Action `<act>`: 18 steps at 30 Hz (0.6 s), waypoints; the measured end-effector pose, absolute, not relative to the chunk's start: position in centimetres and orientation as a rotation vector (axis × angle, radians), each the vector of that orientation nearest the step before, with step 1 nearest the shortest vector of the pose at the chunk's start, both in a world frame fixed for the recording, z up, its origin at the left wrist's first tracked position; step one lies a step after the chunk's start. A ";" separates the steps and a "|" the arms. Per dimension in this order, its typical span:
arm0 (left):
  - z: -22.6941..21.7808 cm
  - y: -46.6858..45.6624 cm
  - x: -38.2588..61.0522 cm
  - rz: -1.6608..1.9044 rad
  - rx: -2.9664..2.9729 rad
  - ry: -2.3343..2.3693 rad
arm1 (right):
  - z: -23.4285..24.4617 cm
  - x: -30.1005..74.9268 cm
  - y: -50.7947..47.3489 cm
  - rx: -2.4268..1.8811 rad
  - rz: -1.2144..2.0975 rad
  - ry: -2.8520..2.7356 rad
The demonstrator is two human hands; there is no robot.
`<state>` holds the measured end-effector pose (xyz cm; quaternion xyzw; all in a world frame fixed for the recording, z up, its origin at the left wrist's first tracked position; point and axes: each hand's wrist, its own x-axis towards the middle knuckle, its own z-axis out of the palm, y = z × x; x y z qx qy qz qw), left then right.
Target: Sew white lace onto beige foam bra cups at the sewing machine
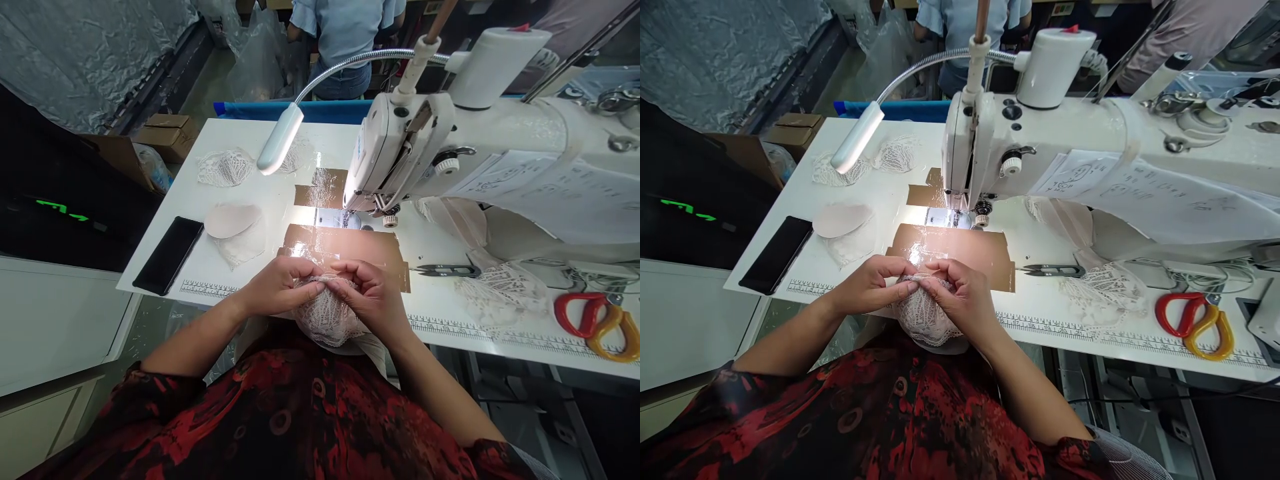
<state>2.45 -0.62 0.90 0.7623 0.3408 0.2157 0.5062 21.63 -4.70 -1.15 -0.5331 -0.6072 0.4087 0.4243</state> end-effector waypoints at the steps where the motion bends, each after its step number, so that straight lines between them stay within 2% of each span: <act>1: 0.9 -0.5 2.5 0.520 1.827 0.794 | -1.0 21.7 -4.6 -1.322 1.069 -1.519; 10: 0.5 0.6 2.8 0.486 1.549 0.589 | -0.6 22.4 -4.5 -1.191 1.272 -1.408; 18: -1.0 0.3 4.1 0.667 0.834 0.853 | -2.8 22.7 -3.3 -1.069 1.641 -0.921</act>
